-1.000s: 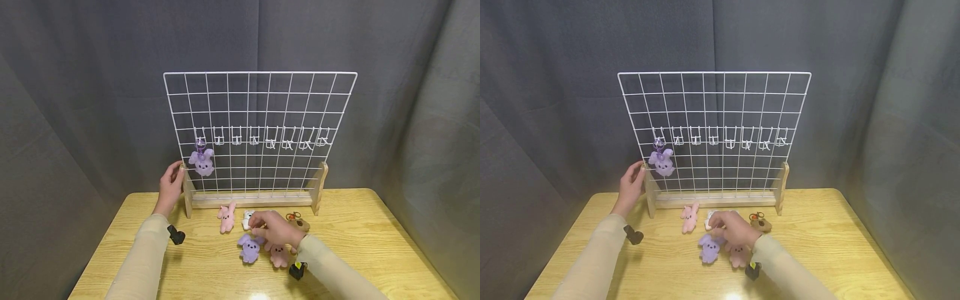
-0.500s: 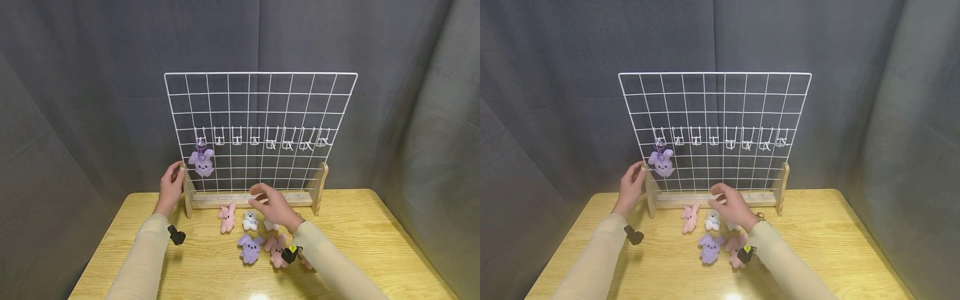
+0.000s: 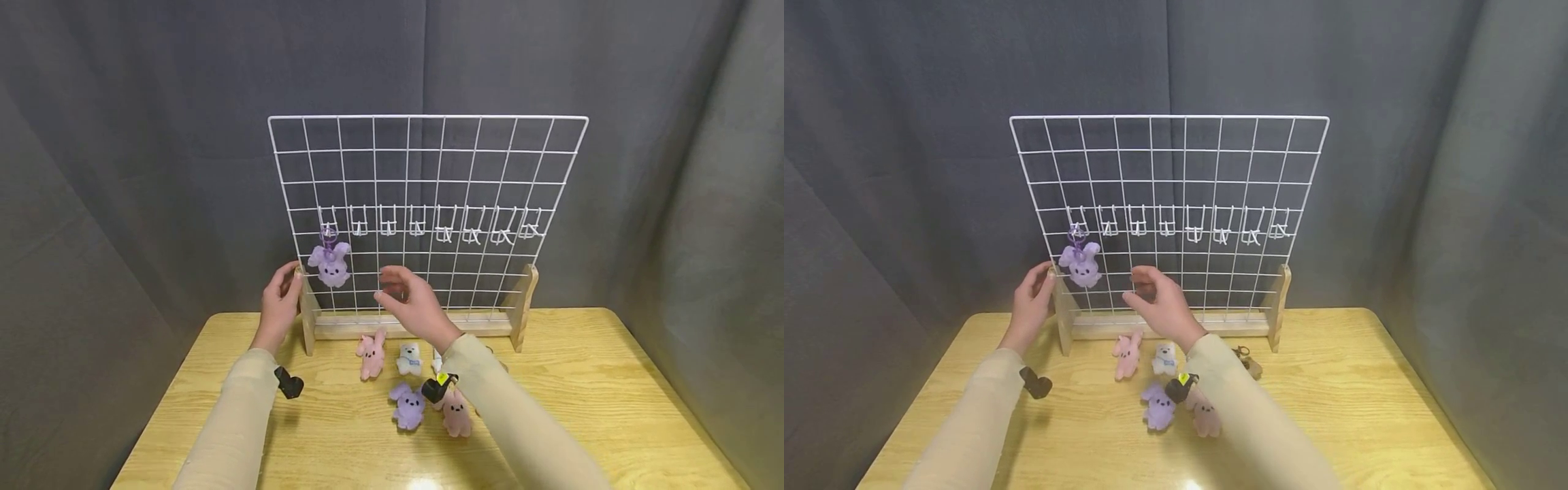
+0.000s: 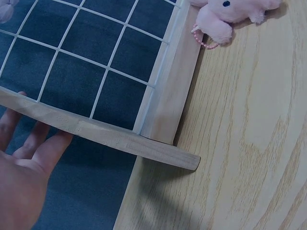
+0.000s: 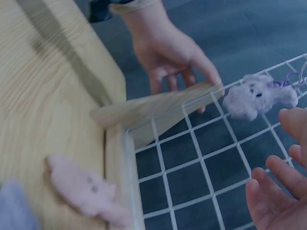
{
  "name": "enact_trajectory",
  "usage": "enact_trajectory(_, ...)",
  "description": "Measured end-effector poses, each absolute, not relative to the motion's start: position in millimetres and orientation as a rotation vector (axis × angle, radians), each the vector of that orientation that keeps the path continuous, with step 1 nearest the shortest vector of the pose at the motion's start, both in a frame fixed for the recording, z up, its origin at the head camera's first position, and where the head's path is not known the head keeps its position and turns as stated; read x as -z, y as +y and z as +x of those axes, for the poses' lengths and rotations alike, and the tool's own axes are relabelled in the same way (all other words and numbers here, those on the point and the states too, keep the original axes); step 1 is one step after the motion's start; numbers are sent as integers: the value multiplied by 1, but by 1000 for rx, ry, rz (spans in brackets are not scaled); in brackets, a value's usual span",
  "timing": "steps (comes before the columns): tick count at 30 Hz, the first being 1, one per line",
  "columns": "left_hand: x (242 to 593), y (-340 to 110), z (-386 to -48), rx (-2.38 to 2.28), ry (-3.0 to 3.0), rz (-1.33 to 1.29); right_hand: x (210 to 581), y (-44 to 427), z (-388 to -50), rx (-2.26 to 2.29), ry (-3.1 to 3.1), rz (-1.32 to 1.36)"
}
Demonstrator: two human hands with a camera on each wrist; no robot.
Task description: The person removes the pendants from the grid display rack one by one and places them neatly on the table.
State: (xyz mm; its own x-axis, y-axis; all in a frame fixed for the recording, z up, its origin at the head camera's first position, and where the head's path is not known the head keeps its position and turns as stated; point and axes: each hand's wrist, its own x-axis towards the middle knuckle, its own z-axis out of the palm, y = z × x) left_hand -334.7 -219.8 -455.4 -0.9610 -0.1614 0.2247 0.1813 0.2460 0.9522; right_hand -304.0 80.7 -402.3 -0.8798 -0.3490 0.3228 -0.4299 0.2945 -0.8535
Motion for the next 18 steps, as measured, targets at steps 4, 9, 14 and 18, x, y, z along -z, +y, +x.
enact_trajectory(4,453,-219,-337,1759,-2244,-34,389,66,-308,-1686,-2433,759)
enact_trajectory(9,451,-219,-338,1793,-2257,2,379,51,-311,-1743,-2429,753)
enact_trajectory(14,451,-218,-337,1817,-2256,21,373,38,-315,-1820,-2390,707)
enact_trajectory(18,452,-219,-336,1810,-2249,5,368,28,-319,-1849,-2368,688)
